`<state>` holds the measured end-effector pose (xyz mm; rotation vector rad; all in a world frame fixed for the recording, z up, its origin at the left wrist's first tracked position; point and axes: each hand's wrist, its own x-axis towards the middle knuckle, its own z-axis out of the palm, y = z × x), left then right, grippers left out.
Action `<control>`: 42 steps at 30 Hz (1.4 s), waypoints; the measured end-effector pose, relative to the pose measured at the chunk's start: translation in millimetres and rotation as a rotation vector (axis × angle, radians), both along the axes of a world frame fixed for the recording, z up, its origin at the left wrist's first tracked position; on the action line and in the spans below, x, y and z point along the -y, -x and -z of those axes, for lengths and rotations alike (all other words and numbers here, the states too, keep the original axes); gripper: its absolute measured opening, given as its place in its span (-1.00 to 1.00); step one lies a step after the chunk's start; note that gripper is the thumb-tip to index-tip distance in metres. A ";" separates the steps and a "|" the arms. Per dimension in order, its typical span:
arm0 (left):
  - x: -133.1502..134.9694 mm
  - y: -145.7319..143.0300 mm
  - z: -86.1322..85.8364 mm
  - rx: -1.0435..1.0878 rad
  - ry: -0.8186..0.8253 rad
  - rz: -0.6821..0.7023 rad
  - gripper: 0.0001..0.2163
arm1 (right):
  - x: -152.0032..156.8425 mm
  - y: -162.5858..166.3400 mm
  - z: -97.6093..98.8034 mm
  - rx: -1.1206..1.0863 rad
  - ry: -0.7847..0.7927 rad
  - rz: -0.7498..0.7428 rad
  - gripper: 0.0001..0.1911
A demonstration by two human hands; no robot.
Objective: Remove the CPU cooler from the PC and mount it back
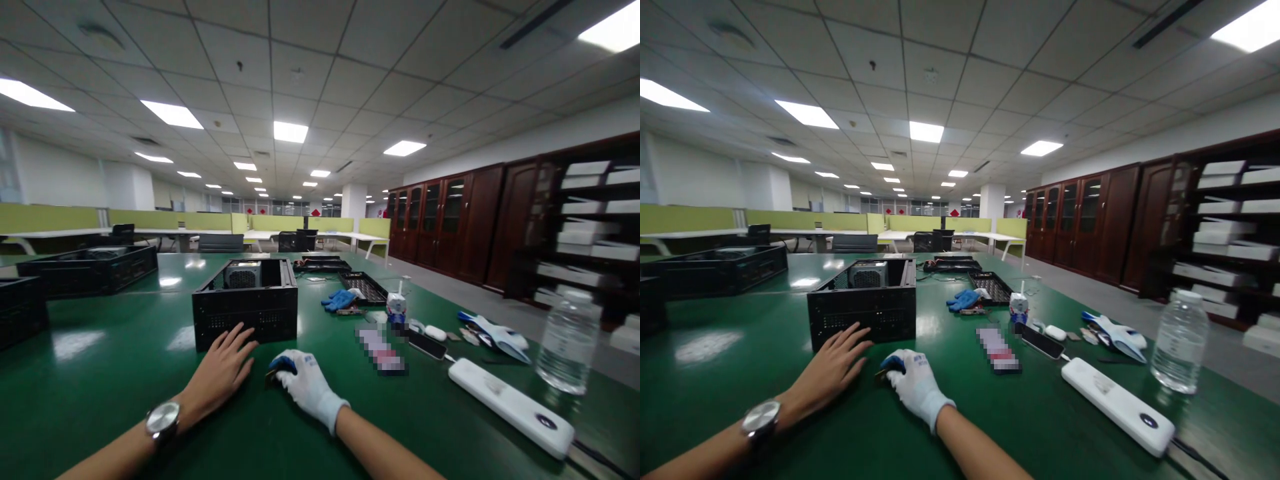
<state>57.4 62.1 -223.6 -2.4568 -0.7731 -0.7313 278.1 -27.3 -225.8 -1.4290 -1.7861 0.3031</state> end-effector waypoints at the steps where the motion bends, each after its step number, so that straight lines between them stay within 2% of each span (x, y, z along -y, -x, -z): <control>1: 11.5 11.4 8.8 0.011 0.024 -0.014 -0.67 | -3.0 2.4 1.1 0.008 0.002 -0.001 -0.74; 3: 32.8 31.2 20.4 0.034 0.091 -0.028 -0.63 | -6.5 5.4 2.7 0.023 0.007 -0.012 -0.73; 5: 50.1 42.8 23.1 0.060 0.200 -0.029 -0.58 | -7.3 6.9 3.3 0.030 0.007 -0.027 -0.72; 8: 66.3 44.2 15.8 0.065 0.401 -0.022 -0.52 | -5.6 7.8 2.3 0.027 -0.006 -0.046 -0.74; 11: 73.2 38.1 6.6 0.041 0.472 -0.017 -0.41 | -3.3 7.3 1.3 0.005 -0.032 -0.014 -0.74; 14: 75.7 35.5 2.7 0.014 0.492 -0.009 -0.33 | -1.4 5.9 1.3 -0.004 -0.033 0.027 -0.73; 19: 74.5 35.8 5.5 -0.039 0.511 0.002 -0.28 | 1.5 4.8 0.5 0.068 0.026 0.051 -0.79; 29: 76.1 35.3 2.1 -0.090 0.497 0.046 -0.18 | 8.1 9.3 0.7 0.199 -0.014 -0.021 -0.78; 42: 71.4 35.8 3.5 -0.119 0.481 0.062 -0.22 | 12.4 13.7 2.4 0.242 -0.111 -0.049 -0.81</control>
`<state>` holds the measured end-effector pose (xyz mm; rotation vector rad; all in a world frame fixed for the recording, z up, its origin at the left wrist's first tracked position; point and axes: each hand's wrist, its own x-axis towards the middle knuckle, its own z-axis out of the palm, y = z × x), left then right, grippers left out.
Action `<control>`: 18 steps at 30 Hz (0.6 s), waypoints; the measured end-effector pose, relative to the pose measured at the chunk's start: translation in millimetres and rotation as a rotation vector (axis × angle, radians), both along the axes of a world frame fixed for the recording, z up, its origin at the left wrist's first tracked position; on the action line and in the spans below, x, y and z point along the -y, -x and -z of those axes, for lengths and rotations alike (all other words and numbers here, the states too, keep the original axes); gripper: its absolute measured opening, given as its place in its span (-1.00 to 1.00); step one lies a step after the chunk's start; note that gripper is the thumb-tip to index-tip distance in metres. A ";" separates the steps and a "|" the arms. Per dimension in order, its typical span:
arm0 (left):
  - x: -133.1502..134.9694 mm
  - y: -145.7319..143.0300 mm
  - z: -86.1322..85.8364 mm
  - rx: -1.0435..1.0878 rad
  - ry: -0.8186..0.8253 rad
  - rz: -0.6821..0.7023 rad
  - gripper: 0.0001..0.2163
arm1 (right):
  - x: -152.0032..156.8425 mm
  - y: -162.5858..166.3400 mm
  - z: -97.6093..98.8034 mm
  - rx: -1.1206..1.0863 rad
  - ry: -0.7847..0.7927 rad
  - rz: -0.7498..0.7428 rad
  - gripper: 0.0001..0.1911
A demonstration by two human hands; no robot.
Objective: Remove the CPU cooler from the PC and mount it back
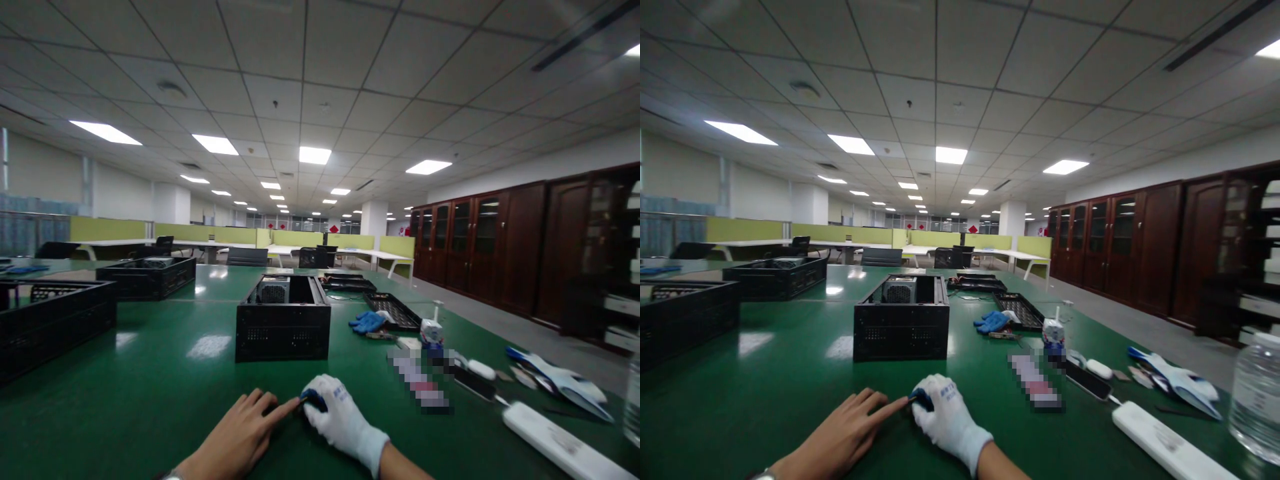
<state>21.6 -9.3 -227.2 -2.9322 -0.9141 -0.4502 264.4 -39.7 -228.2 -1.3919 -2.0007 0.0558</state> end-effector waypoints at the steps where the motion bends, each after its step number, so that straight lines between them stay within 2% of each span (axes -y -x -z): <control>1: 0.3 0.2 0.0 0.010 0.009 0.007 -0.23 | 0.1 0.1 -0.6 0.000 0.002 0.000 -0.81; 10: 1.7 1.5 3.1 0.069 0.030 0.054 -0.26 | 2.6 -0.3 -4.0 0.025 0.088 0.011 -0.82; 18: 6.7 -0.3 -4.4 0.072 0.033 0.037 -0.26 | 5.8 2.4 -8.4 0.005 0.020 0.017 -0.84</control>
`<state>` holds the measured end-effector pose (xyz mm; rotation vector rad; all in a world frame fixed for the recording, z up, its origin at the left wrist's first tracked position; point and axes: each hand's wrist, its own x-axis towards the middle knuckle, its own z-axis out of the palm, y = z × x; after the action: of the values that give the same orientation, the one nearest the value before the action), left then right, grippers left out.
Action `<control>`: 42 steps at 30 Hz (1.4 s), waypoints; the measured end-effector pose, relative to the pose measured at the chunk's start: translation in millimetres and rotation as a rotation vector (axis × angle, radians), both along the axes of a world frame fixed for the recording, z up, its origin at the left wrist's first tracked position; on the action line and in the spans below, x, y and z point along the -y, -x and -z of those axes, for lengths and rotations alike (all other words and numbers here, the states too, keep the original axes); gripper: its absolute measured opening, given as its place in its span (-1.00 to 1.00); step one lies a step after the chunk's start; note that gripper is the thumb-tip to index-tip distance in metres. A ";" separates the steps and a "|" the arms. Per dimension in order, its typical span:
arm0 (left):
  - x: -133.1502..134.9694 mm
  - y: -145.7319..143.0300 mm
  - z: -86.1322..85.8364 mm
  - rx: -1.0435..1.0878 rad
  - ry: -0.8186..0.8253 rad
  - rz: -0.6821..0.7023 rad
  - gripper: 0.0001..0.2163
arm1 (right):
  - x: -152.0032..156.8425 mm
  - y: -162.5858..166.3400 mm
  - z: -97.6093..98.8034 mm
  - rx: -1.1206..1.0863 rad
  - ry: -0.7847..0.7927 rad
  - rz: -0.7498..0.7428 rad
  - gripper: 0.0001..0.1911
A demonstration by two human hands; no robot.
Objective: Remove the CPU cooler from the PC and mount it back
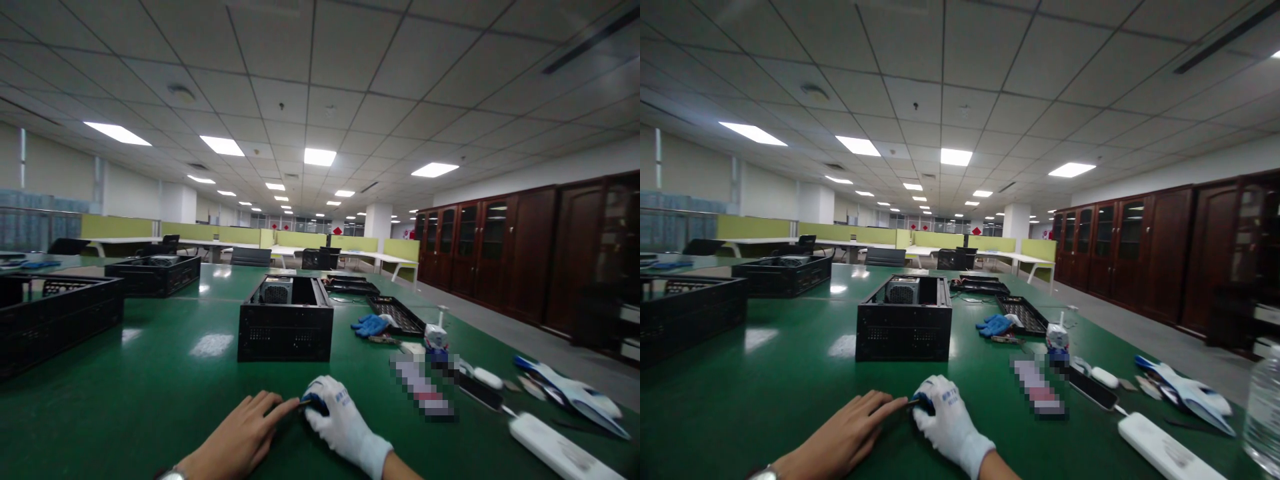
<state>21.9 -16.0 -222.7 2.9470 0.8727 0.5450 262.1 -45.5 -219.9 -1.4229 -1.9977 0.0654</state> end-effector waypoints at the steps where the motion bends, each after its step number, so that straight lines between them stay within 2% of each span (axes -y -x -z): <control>1: 0.5 0.1 -0.6 0.004 0.001 0.000 -0.25 | -0.2 0.1 0.7 0.001 -0.004 0.004 -0.84; 13: -2.3 0.7 3.2 0.053 -0.013 0.038 -0.30 | -7.2 -3.5 11.6 0.053 0.029 0.016 -0.83; 19: -3.7 -3.8 1.3 0.102 -0.003 0.055 -0.39 | -3.8 6.2 13.4 -0.046 -0.017 -0.022 -0.84; 23: -5.0 -7.5 5.4 0.202 -0.114 0.014 -0.34 | -1.6 21.5 9.9 -0.163 -0.001 0.001 -0.89; 26: -5.7 -9.9 9.2 0.254 -0.172 -0.035 -0.53 | -5.2 26.8 10.9 -0.157 0.021 0.102 -0.89; 29: -3.9 -12.4 10.6 0.256 -0.224 -0.035 -0.77 | -11.7 26.1 16.8 -0.118 0.048 0.187 -0.84; 34: -1.9 -15.8 10.4 0.207 -0.350 0.015 -0.81 | -15.4 25.5 24.1 -0.086 0.066 0.212 -0.77; 39: -2.0 -14.0 14.2 0.157 -0.484 0.099 -0.97 | -2.9 27.2 16.8 -0.076 -0.001 0.098 -0.56; 42: 2.4 -14.2 19.2 0.140 -0.525 0.132 -0.86 | 4.7 25.1 12.8 -0.116 -0.046 0.025 -0.42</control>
<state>36.0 -18.4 -241.9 3.3254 0.5846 1.1058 237.0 -50.2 -232.7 -1.3830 -1.8750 0.0883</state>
